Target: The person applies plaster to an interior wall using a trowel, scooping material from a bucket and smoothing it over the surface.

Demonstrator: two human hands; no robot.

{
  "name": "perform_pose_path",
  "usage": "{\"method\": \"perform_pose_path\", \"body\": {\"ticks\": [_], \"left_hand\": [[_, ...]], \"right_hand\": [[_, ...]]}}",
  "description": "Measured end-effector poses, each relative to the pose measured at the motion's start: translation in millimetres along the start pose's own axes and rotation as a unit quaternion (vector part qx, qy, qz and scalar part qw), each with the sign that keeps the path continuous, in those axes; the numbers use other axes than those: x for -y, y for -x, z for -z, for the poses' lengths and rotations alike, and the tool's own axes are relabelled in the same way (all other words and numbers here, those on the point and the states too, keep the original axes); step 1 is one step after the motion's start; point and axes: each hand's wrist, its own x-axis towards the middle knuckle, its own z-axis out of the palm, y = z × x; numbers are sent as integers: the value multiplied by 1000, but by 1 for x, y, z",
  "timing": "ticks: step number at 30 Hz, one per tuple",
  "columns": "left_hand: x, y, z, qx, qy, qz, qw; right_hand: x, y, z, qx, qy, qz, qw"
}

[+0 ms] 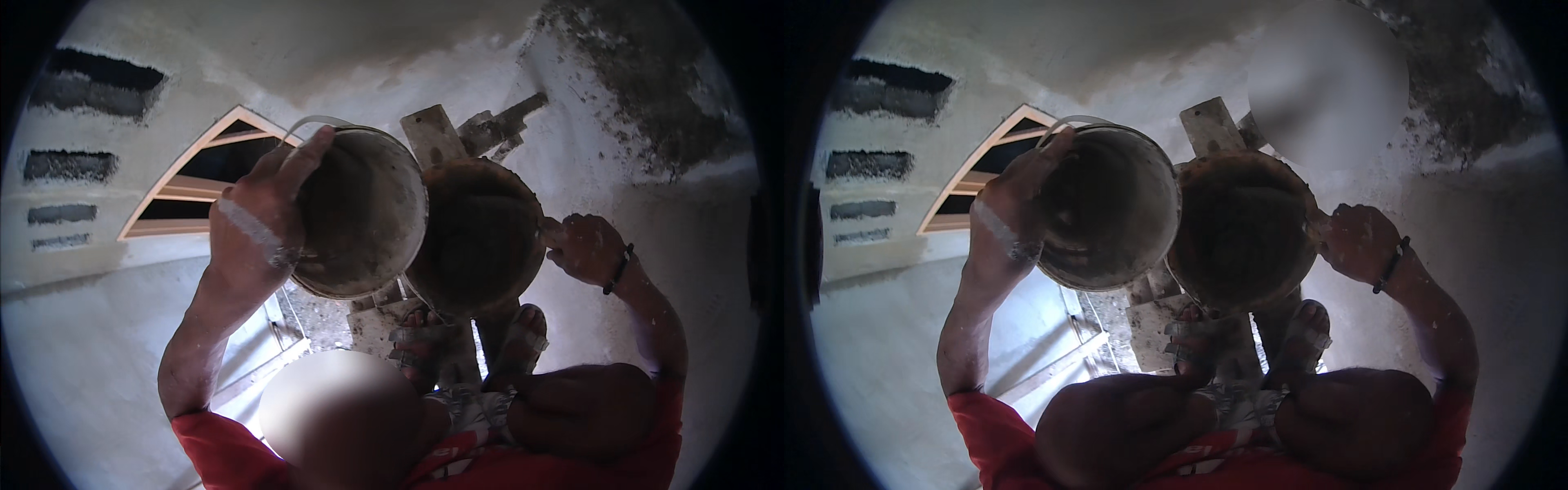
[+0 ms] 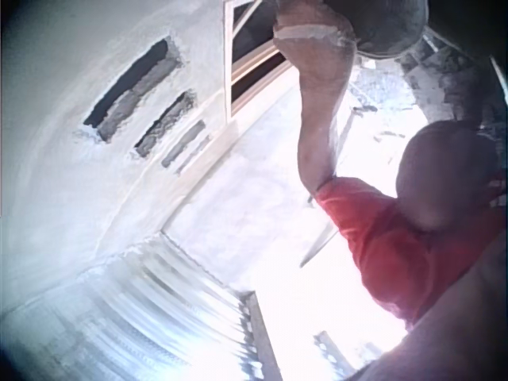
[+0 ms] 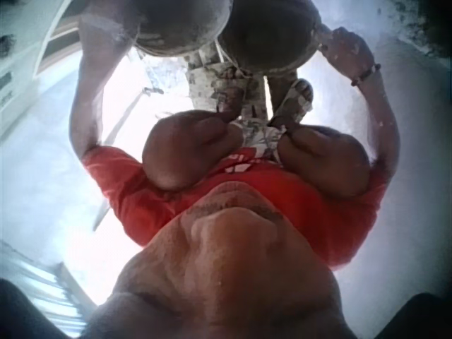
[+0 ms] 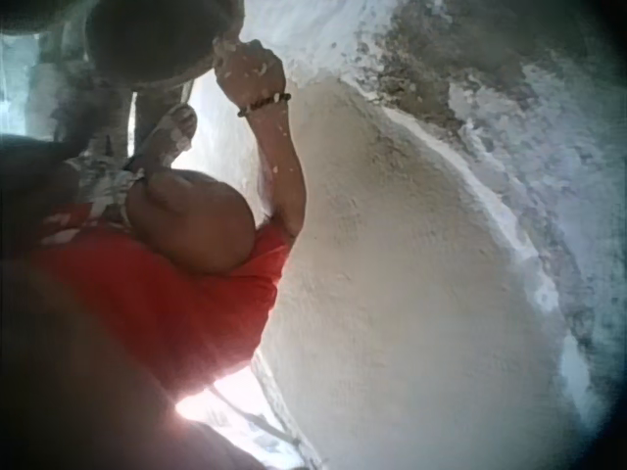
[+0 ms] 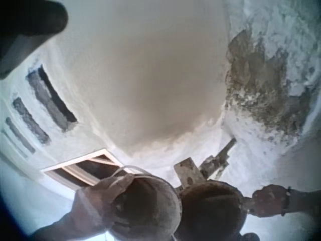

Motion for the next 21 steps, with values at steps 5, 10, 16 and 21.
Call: {"method": "perform_pose_path", "body": {"ticks": [5, 10, 16, 21], "left_hand": [[-38, -21, -2, 103, -121, -22, 987], [-60, -49, -18, 125, -148, -83, 978], [-82, -53, -21, 122, -182, -117, 969], [-114, -63, -25, 178, -240, -71, 952]], "right_hand": [[11, -7, 9, -72, -14, 25, 997], [9, 1, 18, -26, -12, -20, 999], [1, 7, 2, -34, -8, 2, 999], [3, 2, 2, 12, -7, -21, 1000]]}}
